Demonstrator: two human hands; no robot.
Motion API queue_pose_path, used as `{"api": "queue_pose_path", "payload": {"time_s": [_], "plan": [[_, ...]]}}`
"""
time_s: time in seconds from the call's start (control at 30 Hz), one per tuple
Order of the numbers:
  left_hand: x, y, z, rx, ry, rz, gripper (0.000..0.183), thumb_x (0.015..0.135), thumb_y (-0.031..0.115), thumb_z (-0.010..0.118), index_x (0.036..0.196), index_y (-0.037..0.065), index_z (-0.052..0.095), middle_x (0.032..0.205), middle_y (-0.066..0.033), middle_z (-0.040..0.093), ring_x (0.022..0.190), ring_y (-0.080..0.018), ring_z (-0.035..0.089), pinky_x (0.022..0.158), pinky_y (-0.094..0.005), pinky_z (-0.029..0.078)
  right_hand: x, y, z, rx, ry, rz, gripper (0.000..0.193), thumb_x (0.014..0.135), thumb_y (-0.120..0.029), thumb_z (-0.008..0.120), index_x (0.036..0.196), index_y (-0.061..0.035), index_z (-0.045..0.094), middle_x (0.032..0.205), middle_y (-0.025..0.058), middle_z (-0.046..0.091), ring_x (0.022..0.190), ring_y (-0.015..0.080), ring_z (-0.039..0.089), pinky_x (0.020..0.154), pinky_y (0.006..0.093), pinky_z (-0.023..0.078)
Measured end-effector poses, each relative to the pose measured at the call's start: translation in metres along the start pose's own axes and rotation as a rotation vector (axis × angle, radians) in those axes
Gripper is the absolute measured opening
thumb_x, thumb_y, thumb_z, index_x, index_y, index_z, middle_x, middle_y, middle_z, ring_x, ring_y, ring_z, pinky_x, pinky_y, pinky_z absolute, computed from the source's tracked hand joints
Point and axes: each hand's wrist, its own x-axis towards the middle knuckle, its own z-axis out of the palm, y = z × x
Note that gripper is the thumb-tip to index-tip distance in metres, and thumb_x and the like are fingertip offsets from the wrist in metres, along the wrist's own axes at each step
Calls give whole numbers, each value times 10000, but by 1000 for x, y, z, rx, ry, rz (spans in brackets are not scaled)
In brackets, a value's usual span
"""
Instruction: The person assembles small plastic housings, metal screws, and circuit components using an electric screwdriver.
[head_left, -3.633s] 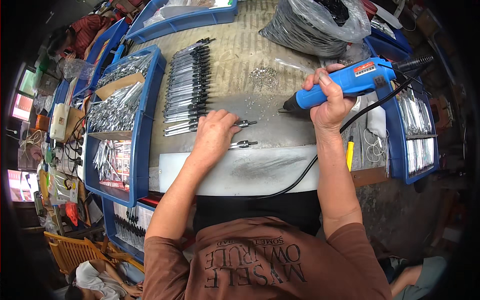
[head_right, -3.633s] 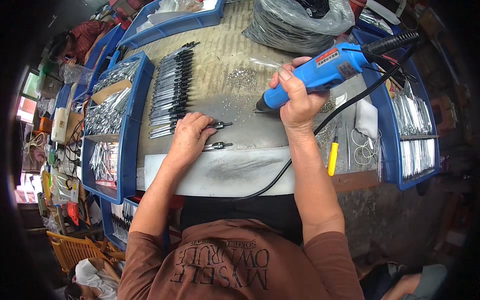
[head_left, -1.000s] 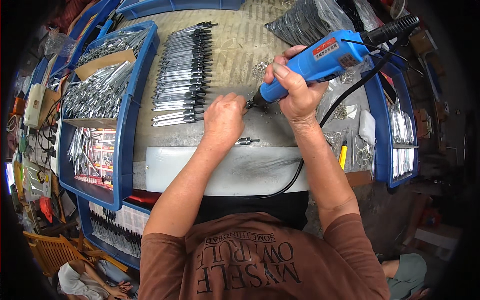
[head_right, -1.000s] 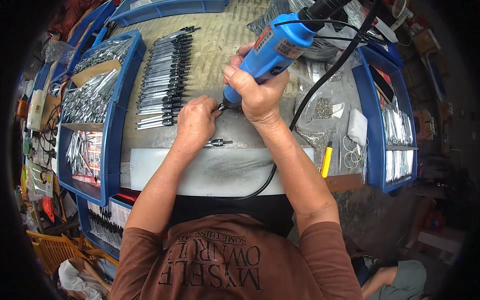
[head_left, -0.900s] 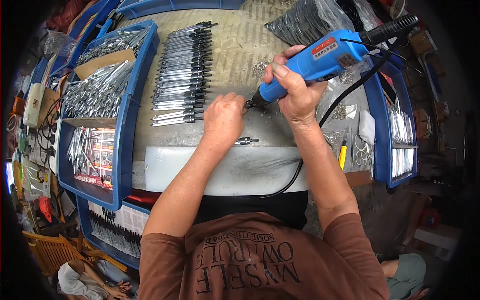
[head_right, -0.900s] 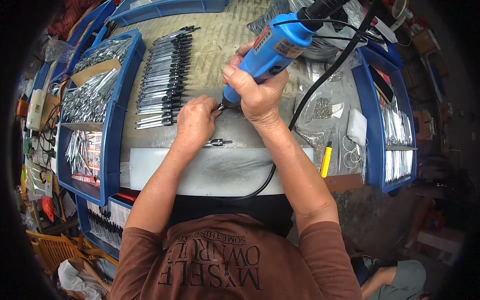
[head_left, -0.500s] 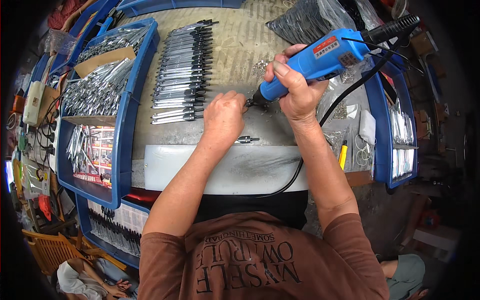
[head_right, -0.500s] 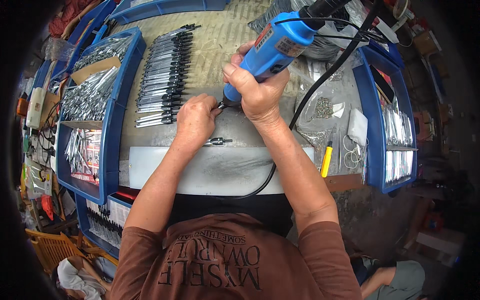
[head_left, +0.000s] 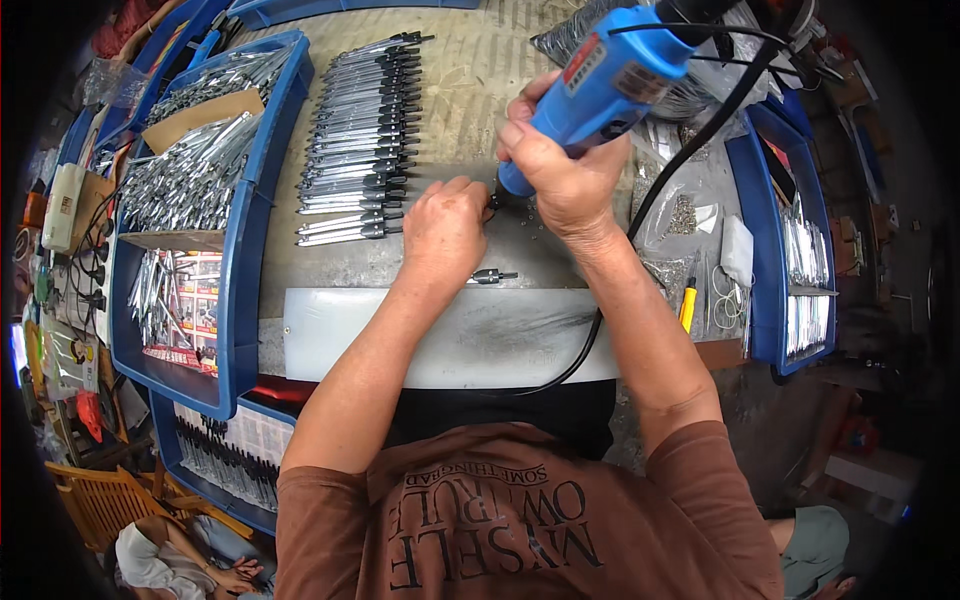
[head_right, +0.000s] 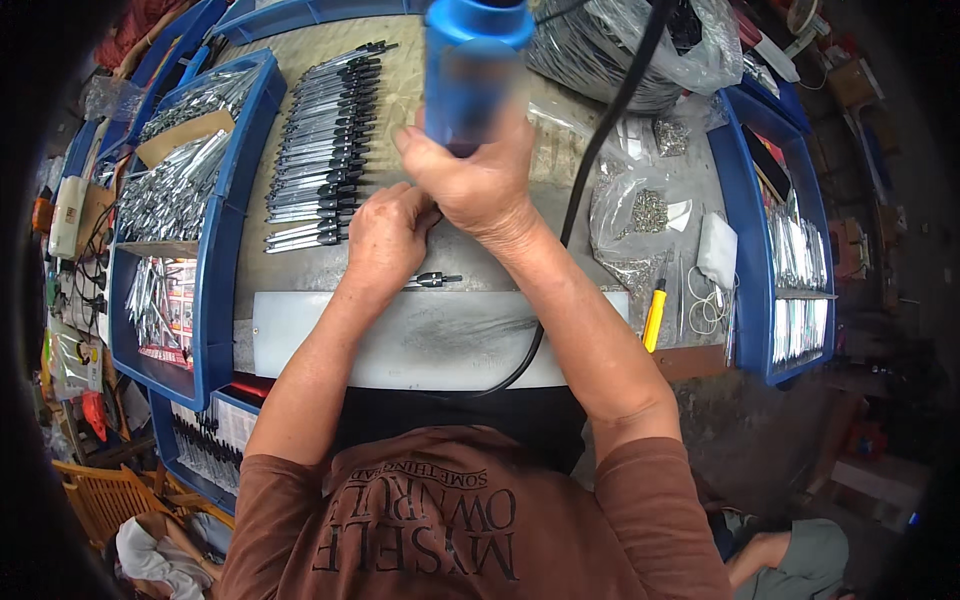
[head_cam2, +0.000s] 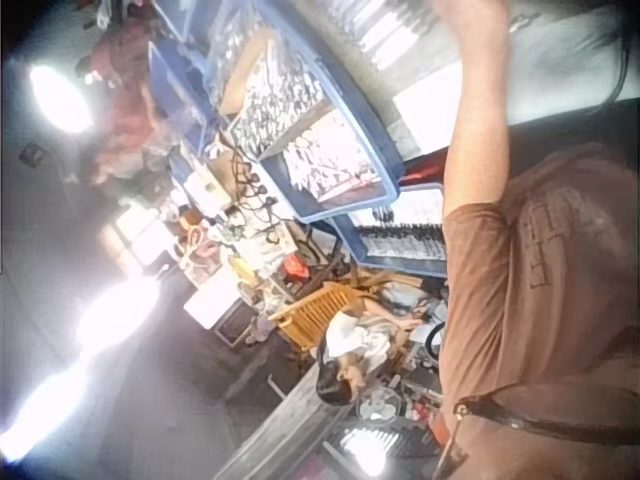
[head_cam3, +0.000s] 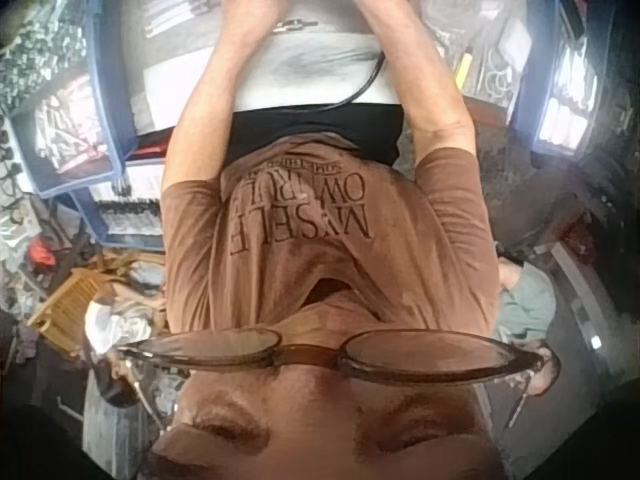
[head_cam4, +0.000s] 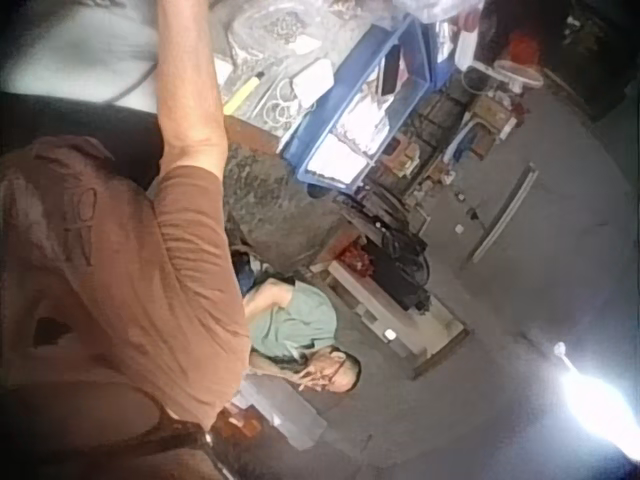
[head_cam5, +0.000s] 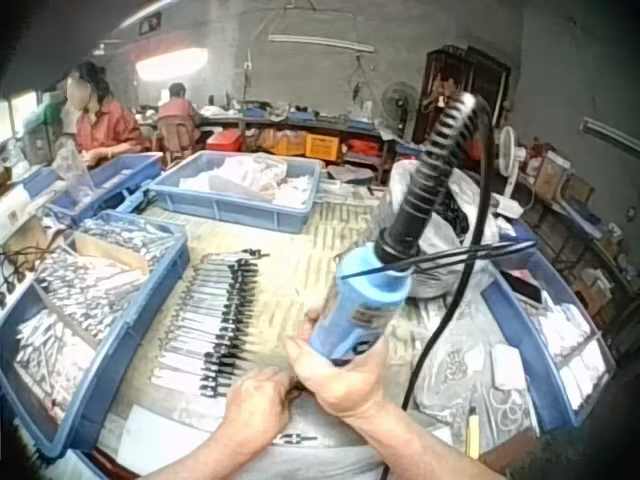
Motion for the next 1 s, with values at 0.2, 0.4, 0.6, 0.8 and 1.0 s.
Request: {"api": "queue_pose_path", "payload": {"time_s": [0.2, 0.4, 0.6, 0.8, 1.0], "plan": [[1, 1, 0, -7, 18, 7, 23, 670, 32, 555, 669, 51, 543, 729, -83, 551, 726, -284, 529, 634, -390, 438, 9, -2, 6, -115, -64, 10, 219, 629, -11, 594, 825, 19, 502, 657, 35, 526, 531, 107, 515, 490, 243, 435], [-1, 1, -3, 16, 27, 7, 28, 669, 32, 552, 675, 55, 536, 744, -82, 543, 731, -288, 523, 643, -395, 438, 6, -6, 11, -151, -101, -26, 213, 620, -15, 601, 810, 13, 510, 671, 19, 530, 575, 89, 504, 515, 228, 417], [-2, -1, 0, -15, 38, 31, 44, 677, 52, 573, 684, 52, 530, 728, -93, 533, 719, -289, 520, 641, -398, 432, -1, -19, -3, -6, -123, 6, 324, 632, -3, 604, 926, 1, 466, 722, 51, 508, 631, 123, 510, 555, 253, 434], [-2, -4, 0, -40, 122, 57, 93, 690, 103, 605, 685, 45, 532, 703, -97, 521, 710, -284, 519, 620, -390, 428, -2, -26, -22, 86, 55, -79, 348, 657, -9, 609, 958, -4, 434, 746, 74, 491, 610, 155, 521, 552, 294, 458], [2, 4, 5, 25, 122, 124, 96, 669, 79, 632, 699, 37, 551, 685, -99, 523, 679, -287, 526, 602, -379, 425, -6, -21, -35, 127, 132, -80, 378, 662, -13, 599, 986, -11, 405, 754, 83, 479, 605, 171, 520, 570, 318, 447]]}}
